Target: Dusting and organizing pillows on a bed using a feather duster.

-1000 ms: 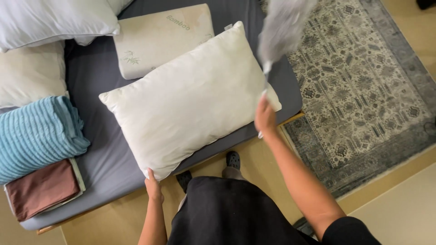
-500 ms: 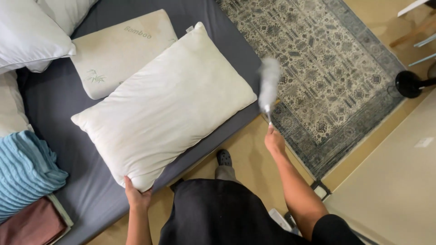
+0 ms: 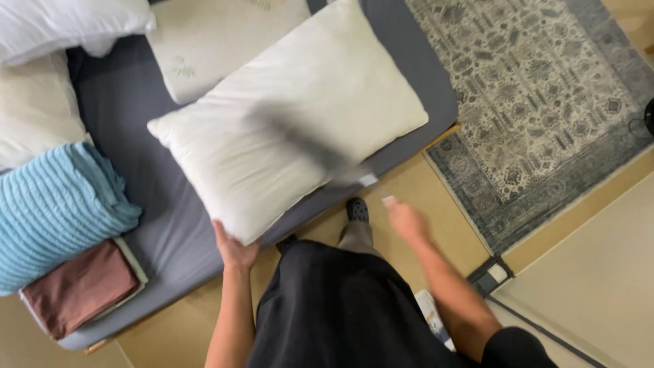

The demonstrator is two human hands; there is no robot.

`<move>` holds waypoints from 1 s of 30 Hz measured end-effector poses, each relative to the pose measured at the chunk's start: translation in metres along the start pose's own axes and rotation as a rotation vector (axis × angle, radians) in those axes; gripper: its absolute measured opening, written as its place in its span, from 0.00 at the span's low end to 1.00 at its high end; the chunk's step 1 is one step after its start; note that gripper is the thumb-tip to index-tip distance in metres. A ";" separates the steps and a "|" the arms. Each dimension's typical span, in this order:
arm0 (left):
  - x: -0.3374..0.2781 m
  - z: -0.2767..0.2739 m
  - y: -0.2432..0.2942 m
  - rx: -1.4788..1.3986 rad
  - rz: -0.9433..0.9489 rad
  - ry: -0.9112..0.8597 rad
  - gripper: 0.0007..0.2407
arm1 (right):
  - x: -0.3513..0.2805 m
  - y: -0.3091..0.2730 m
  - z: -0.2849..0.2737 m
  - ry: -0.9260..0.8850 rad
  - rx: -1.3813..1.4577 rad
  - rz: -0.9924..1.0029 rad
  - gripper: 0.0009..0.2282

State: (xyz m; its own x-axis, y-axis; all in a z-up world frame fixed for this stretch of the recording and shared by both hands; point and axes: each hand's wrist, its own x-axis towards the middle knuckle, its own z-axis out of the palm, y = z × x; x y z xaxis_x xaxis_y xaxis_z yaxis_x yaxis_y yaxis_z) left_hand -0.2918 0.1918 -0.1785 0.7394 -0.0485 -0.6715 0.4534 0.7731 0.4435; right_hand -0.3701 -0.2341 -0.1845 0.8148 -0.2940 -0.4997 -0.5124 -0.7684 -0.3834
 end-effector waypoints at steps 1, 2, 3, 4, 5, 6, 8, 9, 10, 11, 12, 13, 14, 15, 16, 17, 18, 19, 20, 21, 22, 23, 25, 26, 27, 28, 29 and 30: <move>-0.001 0.004 0.000 0.060 -0.001 0.104 0.34 | 0.009 0.036 -0.001 0.129 0.007 0.225 0.27; -0.001 0.005 0.001 0.055 0.005 0.109 0.34 | 0.014 0.060 -0.004 0.125 0.004 0.217 0.27; -0.002 0.006 0.001 0.078 0.000 0.118 0.34 | 0.019 0.084 -0.007 0.116 -0.008 0.311 0.29; -0.002 0.008 0.001 0.100 -0.008 0.127 0.33 | 0.023 0.109 -0.012 0.108 -0.023 0.408 0.32; 0.003 -0.006 0.000 0.095 -0.005 0.131 0.33 | 0.026 0.111 -0.004 0.105 -0.027 0.402 0.32; 0.009 -0.019 -0.003 0.108 -0.005 0.135 0.32 | 0.029 0.115 0.001 0.158 0.075 0.470 0.32; 0.017 -0.039 -0.007 0.115 -0.006 0.136 0.31 | 0.031 0.105 0.021 0.216 0.172 0.535 0.32; 0.020 -0.046 -0.008 0.132 -0.005 0.138 0.31 | 0.031 0.092 0.035 0.307 0.265 0.485 0.32; 0.023 -0.052 -0.010 0.153 -0.009 0.140 0.30 | 0.029 0.081 0.049 0.398 0.358 0.437 0.31; 0.026 -0.056 -0.012 0.149 -0.014 0.136 0.30 | 0.018 0.058 0.060 0.403 0.353 0.439 0.31; 0.029 -0.059 -0.014 0.160 -0.016 0.158 0.29 | 0.009 0.034 0.071 0.348 0.320 0.297 0.32; 0.033 -0.062 -0.016 0.170 -0.018 0.180 0.28 | 0.001 0.011 0.082 0.292 0.285 0.155 0.34; 0.036 -0.065 -0.018 0.169 -0.021 0.182 0.28 | -0.007 -0.005 0.085 0.291 0.282 0.156 0.34; 0.039 -0.069 -0.021 0.161 -0.016 0.196 0.28 | -0.015 -0.021 0.087 0.119 0.219 -0.106 0.31; 0.041 -0.073 -0.024 0.153 -0.009 0.214 0.27 | -0.023 -0.036 0.090 -0.061 0.153 -0.365 0.28; 0.040 -0.078 -0.025 0.151 -0.011 0.218 0.27 | -0.021 -0.043 0.084 -0.065 0.151 -0.365 0.28; 0.041 -0.081 -0.025 0.146 -0.005 0.225 0.26 | -0.018 -0.051 0.077 -0.030 -0.006 -0.506 0.27; 0.041 -0.084 -0.025 0.142 0.001 0.233 0.25 | -0.014 -0.058 0.070 0.004 -0.164 -0.646 0.26; 0.041 -0.088 -0.027 0.137 0.001 0.233 0.25 | -0.008 -0.067 0.045 0.003 -0.168 -0.648 0.26; 0.040 -0.090 -0.028 0.145 0.016 0.250 0.24 | -0.002 -0.076 0.020 -0.126 -0.295 -0.468 0.25; 0.041 -0.092 -0.031 0.152 0.028 0.266 0.23 | 0.004 -0.085 -0.007 -0.251 -0.420 -0.283 0.25; 0.038 -0.085 -0.034 0.147 0.027 0.265 0.23 | 0.017 -0.068 -0.024 -0.250 -0.426 -0.282 0.25; 0.028 -0.075 -0.038 0.170 0.097 0.268 0.21 | 0.045 -0.039 -0.057 -0.082 -0.115 0.019 0.23; 0.020 -0.067 -0.038 0.156 0.108 0.282 0.21 | 0.069 -0.014 -0.059 -0.092 -0.125 0.001 0.23; 0.012 -0.060 -0.038 0.191 0.136 0.294 0.20 | 0.094 0.009 -0.060 0.099 -0.067 0.034 0.23; 0.005 -0.055 -0.036 0.219 0.172 0.314 0.19 | 0.124 0.026 -0.060 0.285 -0.006 0.053 0.23; 0.010 -0.057 -0.039 0.198 0.192 0.335 0.19 | 0.132 0.019 -0.064 0.270 -0.015 0.021 0.23; 0.010 -0.061 -0.043 0.160 0.204 0.355 0.18 | 0.140 0.012 -0.067 0.448 0.047 -0.114 0.21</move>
State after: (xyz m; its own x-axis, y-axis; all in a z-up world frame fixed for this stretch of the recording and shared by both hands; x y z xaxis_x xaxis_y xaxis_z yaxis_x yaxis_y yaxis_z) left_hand -0.3347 0.1971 -0.2406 0.6179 0.3371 -0.7103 0.4079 0.6349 0.6561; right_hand -0.2441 -0.3223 -0.2068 0.8980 -0.4341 -0.0714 -0.4164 -0.7864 -0.4563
